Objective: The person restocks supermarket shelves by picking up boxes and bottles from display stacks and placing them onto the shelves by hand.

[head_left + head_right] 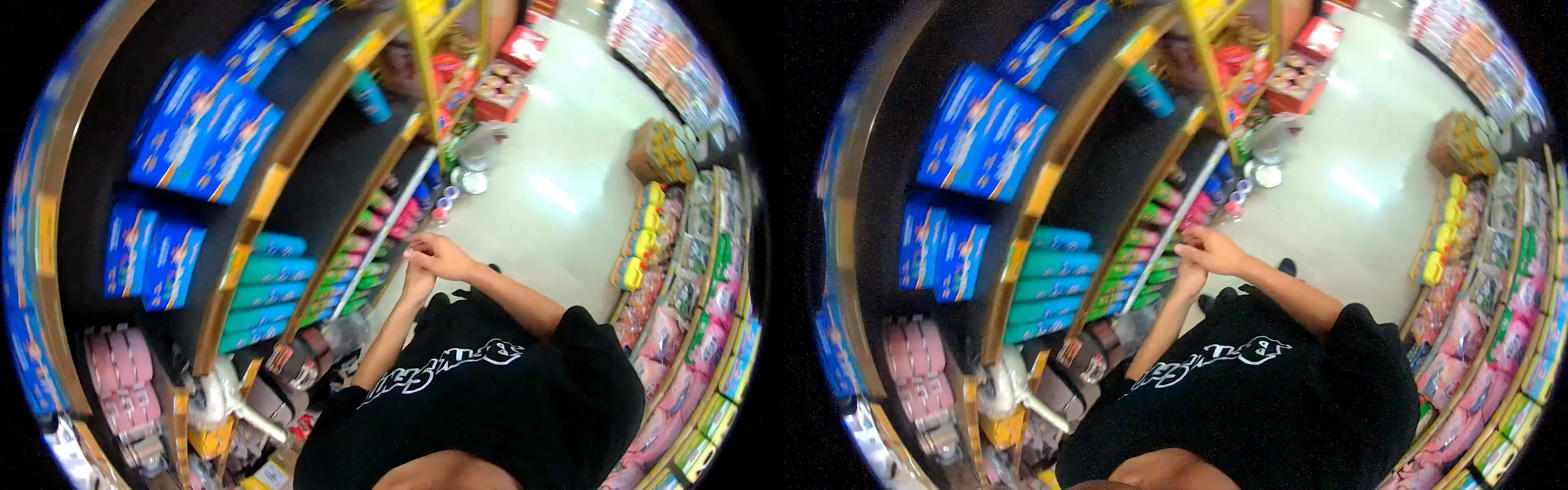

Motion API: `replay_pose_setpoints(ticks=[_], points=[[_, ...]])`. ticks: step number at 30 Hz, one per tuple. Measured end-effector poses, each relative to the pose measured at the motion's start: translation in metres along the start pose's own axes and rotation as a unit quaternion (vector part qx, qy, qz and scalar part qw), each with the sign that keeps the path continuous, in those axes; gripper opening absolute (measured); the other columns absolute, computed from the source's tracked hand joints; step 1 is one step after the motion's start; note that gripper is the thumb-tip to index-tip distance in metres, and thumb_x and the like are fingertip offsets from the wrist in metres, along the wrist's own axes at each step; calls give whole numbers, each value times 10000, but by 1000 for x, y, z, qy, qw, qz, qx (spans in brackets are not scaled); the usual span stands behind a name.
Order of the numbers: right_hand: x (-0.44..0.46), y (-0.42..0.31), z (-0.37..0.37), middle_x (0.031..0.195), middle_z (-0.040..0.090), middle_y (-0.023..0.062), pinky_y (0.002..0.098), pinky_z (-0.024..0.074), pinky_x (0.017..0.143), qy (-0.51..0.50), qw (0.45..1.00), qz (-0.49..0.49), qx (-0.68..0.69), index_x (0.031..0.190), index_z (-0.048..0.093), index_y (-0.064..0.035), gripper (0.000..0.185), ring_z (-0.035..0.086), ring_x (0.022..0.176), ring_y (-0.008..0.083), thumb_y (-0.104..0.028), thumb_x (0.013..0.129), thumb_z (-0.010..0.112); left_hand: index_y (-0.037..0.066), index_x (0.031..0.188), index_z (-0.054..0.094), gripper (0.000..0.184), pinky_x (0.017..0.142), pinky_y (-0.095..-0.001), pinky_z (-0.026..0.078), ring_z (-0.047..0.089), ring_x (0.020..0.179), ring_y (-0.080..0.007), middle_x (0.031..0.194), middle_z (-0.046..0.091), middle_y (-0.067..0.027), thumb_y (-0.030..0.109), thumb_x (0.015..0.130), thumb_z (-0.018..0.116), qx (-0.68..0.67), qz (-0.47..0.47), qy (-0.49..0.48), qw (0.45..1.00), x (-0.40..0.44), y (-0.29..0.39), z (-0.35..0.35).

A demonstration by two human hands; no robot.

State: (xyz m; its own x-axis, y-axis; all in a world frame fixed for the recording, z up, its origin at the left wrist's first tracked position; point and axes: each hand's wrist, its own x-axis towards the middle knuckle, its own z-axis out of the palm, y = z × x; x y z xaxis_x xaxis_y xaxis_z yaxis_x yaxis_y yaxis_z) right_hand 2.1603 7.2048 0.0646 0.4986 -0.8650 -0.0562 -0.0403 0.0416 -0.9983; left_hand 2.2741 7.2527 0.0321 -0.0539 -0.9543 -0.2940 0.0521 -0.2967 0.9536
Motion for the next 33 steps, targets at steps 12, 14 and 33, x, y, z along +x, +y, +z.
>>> replay_pose_setpoints(ticks=[12,14,33], points=[[-74,-10,-267,1172,658,146,357,509,930,254,954,-112,117,1236,574,12,459,630,1115,231,-233,880,727,58,1184,509,230,821,-253,518,579,1059,-120,1119,544,-41,155,979,550,-216,-215,-303,903,122,56,262],[-68,-9,-303,1174,660,139,359,510,933,261,953,-106,107,1240,574,9,450,629,1121,233,-219,882,725,56,1177,524,226,820,-257,526,604,1025,-124,1072,567,-34,177,987,538,-160,-244,-381,877,160,48,270],[40,-57,-741,1013,661,142,304,540,710,396,878,-181,-201,1086,625,10,322,669,817,211,-166,845,745,92,1183,562,282,895,-303,531,606,1074,-154,1139,609,-43,87,914,649,-150,-199,-559,791,539,159,591]])
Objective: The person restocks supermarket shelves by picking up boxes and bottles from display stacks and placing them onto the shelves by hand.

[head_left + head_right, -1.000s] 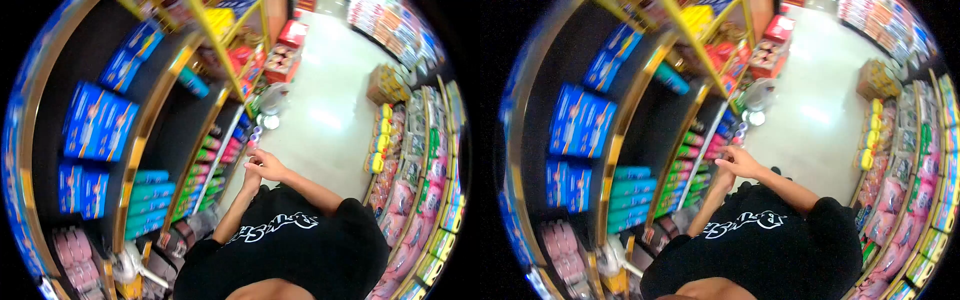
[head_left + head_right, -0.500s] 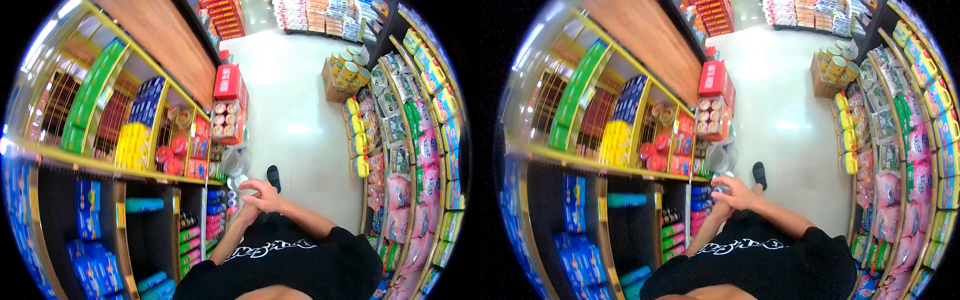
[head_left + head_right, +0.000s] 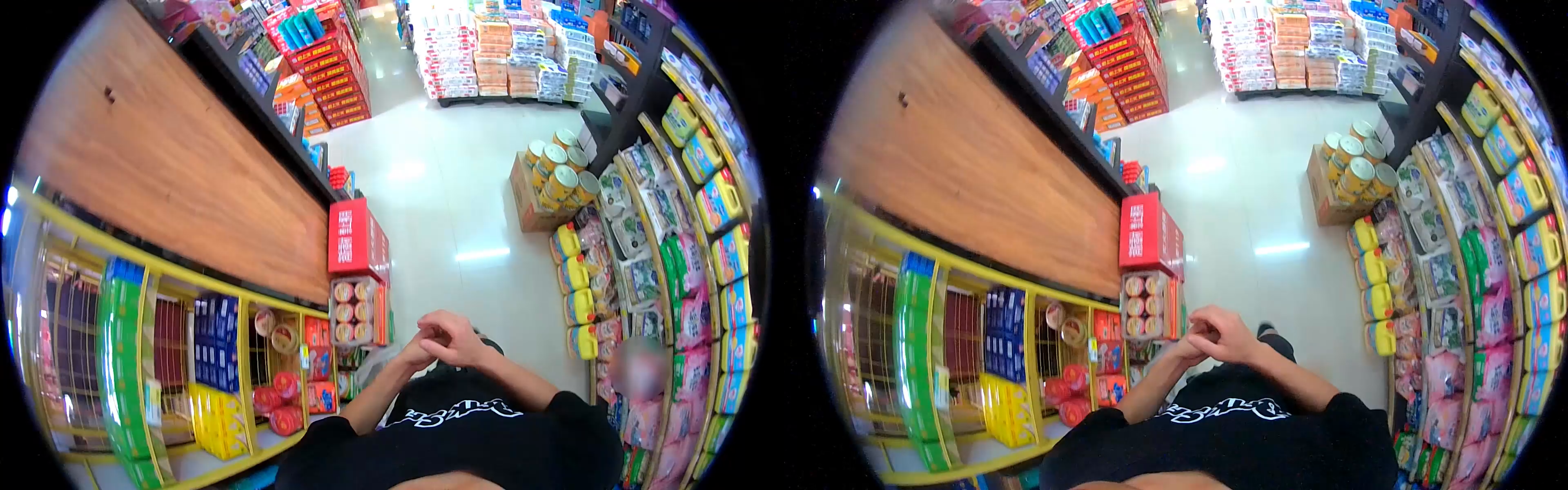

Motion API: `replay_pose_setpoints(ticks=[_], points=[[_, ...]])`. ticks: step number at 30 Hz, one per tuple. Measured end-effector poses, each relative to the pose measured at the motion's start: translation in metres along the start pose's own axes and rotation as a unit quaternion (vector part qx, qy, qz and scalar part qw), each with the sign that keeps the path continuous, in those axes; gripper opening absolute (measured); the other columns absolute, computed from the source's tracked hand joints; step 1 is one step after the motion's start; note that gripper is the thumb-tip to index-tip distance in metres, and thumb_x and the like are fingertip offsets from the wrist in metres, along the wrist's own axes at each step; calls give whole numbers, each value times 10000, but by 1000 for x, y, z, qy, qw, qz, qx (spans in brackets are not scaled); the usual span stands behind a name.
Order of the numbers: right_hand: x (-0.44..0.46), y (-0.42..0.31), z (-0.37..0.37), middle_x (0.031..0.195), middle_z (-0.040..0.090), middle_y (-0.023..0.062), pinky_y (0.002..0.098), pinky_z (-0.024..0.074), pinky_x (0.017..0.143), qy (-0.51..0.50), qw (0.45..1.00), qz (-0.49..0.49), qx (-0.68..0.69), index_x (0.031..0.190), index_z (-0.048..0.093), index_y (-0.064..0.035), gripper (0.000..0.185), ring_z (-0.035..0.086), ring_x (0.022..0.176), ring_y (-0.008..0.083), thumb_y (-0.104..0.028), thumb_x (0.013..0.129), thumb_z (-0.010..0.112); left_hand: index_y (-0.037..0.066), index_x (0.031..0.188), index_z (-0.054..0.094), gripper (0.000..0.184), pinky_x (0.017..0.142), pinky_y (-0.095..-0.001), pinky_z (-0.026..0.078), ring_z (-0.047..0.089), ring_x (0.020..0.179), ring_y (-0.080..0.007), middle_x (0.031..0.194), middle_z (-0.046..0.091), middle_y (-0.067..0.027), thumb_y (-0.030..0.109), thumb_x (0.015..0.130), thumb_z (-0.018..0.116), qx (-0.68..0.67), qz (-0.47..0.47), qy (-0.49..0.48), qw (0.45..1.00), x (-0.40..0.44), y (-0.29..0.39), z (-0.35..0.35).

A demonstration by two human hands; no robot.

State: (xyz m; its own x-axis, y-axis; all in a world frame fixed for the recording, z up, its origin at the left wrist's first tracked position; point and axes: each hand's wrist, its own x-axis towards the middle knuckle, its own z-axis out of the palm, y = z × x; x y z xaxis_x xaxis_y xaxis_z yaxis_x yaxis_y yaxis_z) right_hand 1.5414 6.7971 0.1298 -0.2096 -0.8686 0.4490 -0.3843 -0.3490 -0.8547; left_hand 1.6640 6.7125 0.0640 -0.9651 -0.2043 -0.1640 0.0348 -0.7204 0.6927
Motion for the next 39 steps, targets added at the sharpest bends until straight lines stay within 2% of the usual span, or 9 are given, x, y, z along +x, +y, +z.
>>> replay_pose_setpoints(ticks=[3,6,9,10,13,14,27,34,39], points=[[48,48,-26,1032,668,149,313,539,726,33,999,-10,-9,1064,636,2,288,670,830,230,-130,833,744,97,1184,556,317,916,-304,521,600,1086,-155,1153,601,-33,46,892,668,-9,-14,8,1000,65,28,-29],[106,99,-58,1034,671,150,322,539,751,49,998,26,33,1050,639,0,262,672,859,229,-82,821,737,74,1138,551,234,986,-365,475,553,1128,-189,1088,563,-63,51,910,599,103,71,-20,992,152,67,-41],[181,145,-94,1027,671,150,319,541,746,80,995,-20,50,1045,641,-1,252,671,862,224,-77,823,731,75,1199,501,284,944,-329,493,549,1115,-166,1145,540,-64,80,927,580,42,-11,126,991,234,67,-107],[206,155,-105,1034,671,158,328,545,757,75,996,-13,57,1034,641,1,243,676,882,248,-68,816,724,96,1179,556,306,917,-304,519,593,1090,-149,1154,593,-29,51,896,666,79,36,3,996,259,83,-132],[284,184,-134,1045,671,164,332,547,766,71,993,-87,34,1020,637,0,247,678,888,270,-61,799,729,93,1179,548,322,916,-305,519,588,1087,-143,1162,585,-35,54,887,677,103,76,17,992,300,182,-110],[311,194,-143,1043,676,165,341,551,765,53,994,-92,35,973,641,-3,225,679,890,284,-68,782,740,92,1181,539,348,924,-314,518,589,1095,-152,1165,581,-42,59,872,696,71,40,35,996,317,196,-131],[593,381,-175,988,677,136,340,556,729,-73,991,-107,45,897,644,-25,214,673,864,279,-170,798,766,84,1161,538,312,875,-311,518,589,1042,-156,1128,581,-55,94,888,689,-76,221,151,961,536,352,-277],[768,457,-229,964,681,133,352,547,711,-23,993,-112,-15,861,642,-32,186,665,835,276,-124,763,770,76,1156,540,286,858,-307,515,586,1023,-151,1129,582,-57,103,903,670,45,161,97,981,691,470,-362],[865,515,-259,964,690,153,338,567,711,74,991,-115,5,908,653,-8,157,692,831,277,-41,775,730,60,1214,485,296,872,-328,526,565,1076,-182,1143,552,-77,119,939,579,295,127,79,944,776,582,-376]])
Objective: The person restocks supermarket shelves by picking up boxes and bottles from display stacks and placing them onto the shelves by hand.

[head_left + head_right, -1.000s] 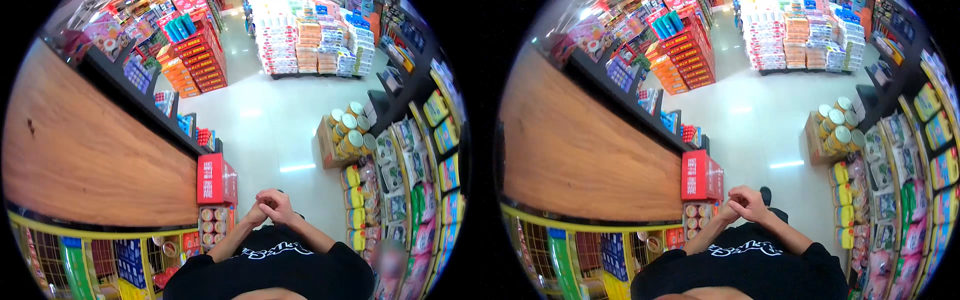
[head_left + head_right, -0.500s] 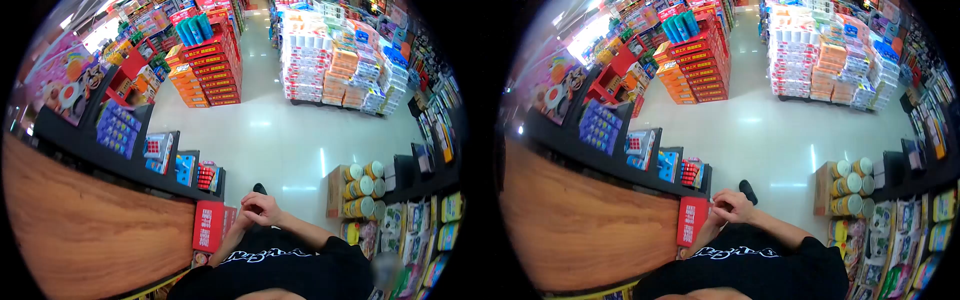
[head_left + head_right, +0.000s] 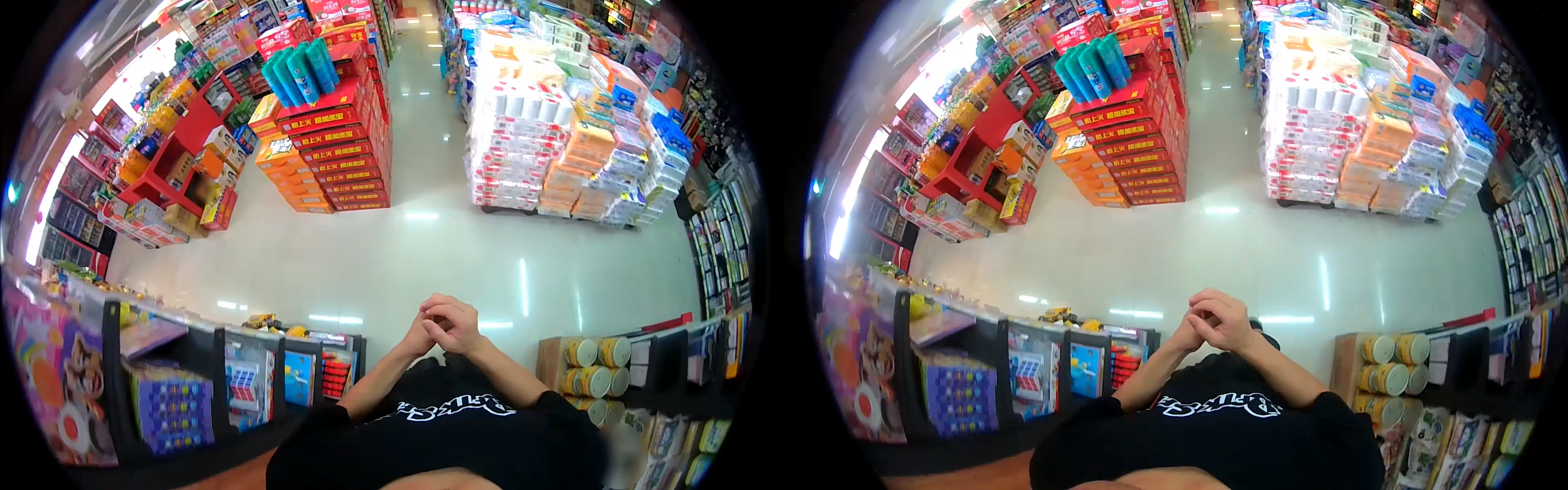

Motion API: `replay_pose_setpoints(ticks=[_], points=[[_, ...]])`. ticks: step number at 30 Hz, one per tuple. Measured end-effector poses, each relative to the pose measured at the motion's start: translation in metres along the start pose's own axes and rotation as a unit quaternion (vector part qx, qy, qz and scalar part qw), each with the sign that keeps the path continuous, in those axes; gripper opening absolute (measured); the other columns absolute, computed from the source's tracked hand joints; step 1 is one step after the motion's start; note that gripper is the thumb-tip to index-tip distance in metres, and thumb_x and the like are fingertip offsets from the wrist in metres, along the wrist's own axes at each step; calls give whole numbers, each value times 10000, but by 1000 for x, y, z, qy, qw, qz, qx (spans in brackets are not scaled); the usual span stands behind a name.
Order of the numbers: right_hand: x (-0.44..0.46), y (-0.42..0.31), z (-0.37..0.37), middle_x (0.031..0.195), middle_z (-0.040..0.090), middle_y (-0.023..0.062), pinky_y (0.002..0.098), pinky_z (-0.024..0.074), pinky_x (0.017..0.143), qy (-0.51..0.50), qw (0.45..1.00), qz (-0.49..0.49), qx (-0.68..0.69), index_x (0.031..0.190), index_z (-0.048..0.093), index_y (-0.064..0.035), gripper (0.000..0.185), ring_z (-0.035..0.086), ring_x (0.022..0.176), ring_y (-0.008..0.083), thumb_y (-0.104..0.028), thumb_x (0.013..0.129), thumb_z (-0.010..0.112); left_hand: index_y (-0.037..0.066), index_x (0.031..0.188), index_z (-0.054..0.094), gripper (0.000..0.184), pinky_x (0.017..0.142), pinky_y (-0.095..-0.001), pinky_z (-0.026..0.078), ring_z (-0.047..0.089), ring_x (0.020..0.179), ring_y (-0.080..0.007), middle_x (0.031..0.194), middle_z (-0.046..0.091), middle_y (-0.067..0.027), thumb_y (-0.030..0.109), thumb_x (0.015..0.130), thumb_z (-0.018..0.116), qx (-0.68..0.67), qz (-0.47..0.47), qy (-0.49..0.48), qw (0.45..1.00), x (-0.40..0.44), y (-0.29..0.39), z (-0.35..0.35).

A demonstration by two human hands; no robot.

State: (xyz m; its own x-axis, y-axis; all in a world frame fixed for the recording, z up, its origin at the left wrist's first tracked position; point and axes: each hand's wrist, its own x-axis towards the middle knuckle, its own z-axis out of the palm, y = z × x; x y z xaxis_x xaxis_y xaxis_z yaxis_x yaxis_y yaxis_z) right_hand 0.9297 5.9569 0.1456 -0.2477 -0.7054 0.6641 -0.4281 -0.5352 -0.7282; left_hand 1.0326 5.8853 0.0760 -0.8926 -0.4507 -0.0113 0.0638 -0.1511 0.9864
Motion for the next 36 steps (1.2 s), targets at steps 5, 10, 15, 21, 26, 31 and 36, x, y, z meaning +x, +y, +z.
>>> replay_pose_setpoints(ticks=[5,10,15,21,26,31,36], points=[[70,105,-7,969,700,164,347,574,741,8,1000,2,11,908,656,-2,141,701,849,272,-56,791,714,50,1329,370,435,893,-331,527,558,1110,-217,1227,498,-122,176,957,557,-48,-28,62,997,103,-92,-68],[169,197,-23,971,700,171,329,571,728,-22,999,32,37,925,660,6,167,706,830,271,-77,795,722,34,1175,536,234,844,-305,502,575,999,-151,1142,582,-65,143,969,560,-118,-86,94,985,203,9,-116],[268,278,-21,940,680,140,329,543,682,-93,994,60,26,924,655,-4,204,677,786,261,-177,841,723,-5,1261,510,290,973,-331,456,526,1139,-186,1222,550,-92,129,1012,450,-30,-53,147,987,293,45,-171],[374,358,-6,921,666,135,344,541,690,-195,971,136,29,997,651,4,273,665,775,272,-231,871,710,0,1229,540,257,880,-296,454,543,1050,-148,1144,583,-53,105,1015,443,-94,-77,236,964,371,40,-255],[461,448,28,990,665,151,351,555,726,-202,973,111,-5,1055,642,6,289,674,848,267,-216,881,702,25,1183,567,227,758,-254,444,557,912,-106,1057,618,-21,168,1017,512,-35,-78,339,937,439,50,-364],[577,507,65,1006,664,139,334,561,733,-192,978,78,10,1069,642,5,275,681,855,250,-165,864,711,4,1204,539,260,771,-290,489,594,907,-129,1061,619,-57,145,989,580,55,28,415,908,522,90,-484],[685,555,91,1038,657,128,307,535,754,-215,971,105,21,1108,624,25,276,665,874,209,-98,871,691,-7,1305,488,472,895,-342,482,561,1128,-237,1218,563,-152,140,905,688,353,95,518,773,604,168,-570]])
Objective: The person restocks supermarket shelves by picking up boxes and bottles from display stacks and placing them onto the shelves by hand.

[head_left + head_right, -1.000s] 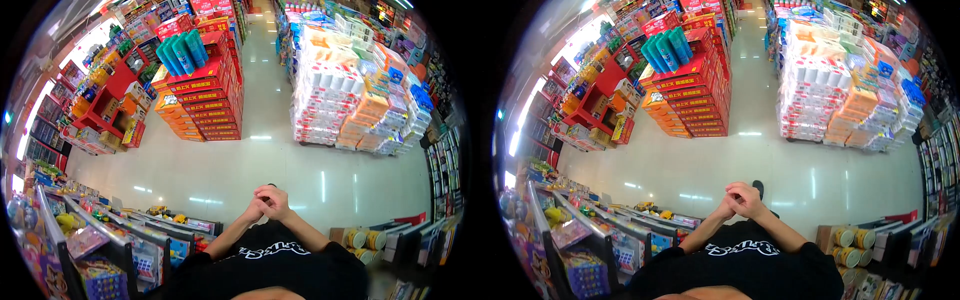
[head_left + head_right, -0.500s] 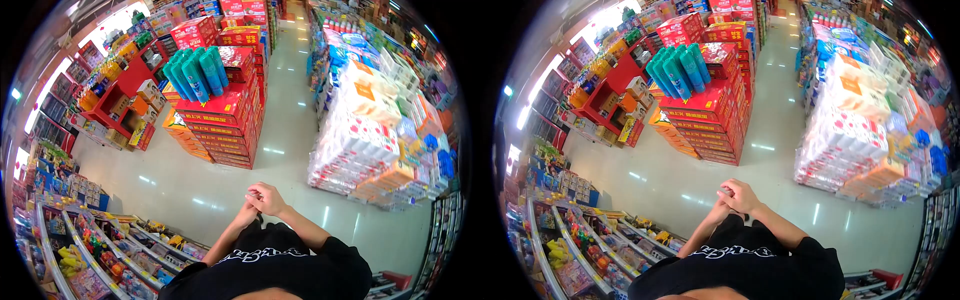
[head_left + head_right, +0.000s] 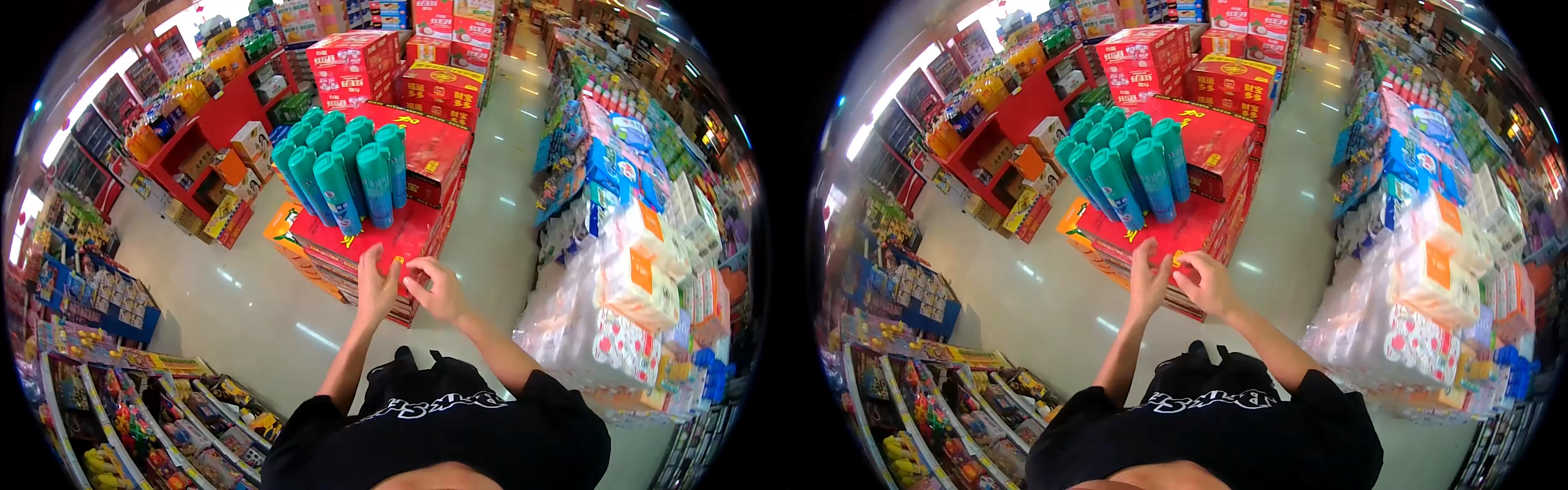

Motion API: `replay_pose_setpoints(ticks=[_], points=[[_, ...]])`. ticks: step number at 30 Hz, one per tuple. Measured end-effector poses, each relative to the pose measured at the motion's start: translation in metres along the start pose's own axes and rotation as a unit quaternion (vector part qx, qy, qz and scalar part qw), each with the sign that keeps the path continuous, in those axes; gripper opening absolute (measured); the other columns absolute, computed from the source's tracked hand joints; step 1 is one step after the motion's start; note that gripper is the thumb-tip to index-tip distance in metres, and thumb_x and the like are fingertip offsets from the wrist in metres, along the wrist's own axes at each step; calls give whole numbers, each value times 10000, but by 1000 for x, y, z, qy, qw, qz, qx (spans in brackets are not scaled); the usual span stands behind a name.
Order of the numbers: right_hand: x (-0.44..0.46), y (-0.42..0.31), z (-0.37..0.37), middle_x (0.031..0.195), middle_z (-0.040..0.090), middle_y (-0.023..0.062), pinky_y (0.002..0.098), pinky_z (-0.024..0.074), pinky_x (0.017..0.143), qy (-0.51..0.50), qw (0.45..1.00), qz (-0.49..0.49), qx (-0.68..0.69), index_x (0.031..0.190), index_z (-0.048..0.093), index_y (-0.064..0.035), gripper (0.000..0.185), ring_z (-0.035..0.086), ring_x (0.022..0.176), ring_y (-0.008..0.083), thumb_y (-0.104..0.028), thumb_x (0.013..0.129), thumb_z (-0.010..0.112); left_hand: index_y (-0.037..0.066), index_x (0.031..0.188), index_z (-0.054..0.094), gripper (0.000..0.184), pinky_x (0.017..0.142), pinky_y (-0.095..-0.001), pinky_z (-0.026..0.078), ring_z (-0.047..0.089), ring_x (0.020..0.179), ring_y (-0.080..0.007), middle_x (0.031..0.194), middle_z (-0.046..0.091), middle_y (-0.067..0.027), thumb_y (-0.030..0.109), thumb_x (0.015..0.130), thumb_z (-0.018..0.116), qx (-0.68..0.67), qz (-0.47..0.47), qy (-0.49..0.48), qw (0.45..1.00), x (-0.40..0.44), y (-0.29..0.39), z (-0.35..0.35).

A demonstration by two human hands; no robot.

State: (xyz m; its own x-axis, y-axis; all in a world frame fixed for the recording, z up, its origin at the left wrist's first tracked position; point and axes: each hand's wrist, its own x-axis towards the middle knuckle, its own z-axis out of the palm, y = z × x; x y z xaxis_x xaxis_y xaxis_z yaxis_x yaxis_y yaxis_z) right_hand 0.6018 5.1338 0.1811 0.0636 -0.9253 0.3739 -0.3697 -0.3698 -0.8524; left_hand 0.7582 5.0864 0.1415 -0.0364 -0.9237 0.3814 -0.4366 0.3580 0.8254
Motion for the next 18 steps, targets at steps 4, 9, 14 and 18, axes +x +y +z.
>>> replay_pose_setpoints(ticks=[4,9,14,18], points=[[70,26,-4,1084,642,134,315,541,757,32,997,-15,67,1167,593,19,327,667,901,201,-60,863,684,-42,1365,435,573,1047,-456,388,452,1242,-404,1360,461,-241,128,880,688,81,89,76,990,82,33,5],[150,64,-10,1115,626,132,310,532,784,10,988,-13,151,1216,562,15,384,659,893,184,1,850,676,-36,1368,430,596,1052,-482,386,425,1258,-430,1395,427,-250,96,848,691,206,92,137,964,151,45,25],[183,104,-14,1255,519,187,359,506,857,-13,983,-98,158,1305,467,24,523,612,1016,269,-47,844,706,7,1205,499,465,1066,-486,377,407,1289,-450,1410,405,-258,56,801,723,220,62,169,959,166,58,39],[183,104,-32,1286,471,218,379,491,907,-39,972,-197,125,1328,403,26,656,529,1155,316,-72,797,773,27,1044,493,381,997,-493,436,497,1223,-474,1370,448,-317,39,771,759,76,4,157,985,155,66,60]])
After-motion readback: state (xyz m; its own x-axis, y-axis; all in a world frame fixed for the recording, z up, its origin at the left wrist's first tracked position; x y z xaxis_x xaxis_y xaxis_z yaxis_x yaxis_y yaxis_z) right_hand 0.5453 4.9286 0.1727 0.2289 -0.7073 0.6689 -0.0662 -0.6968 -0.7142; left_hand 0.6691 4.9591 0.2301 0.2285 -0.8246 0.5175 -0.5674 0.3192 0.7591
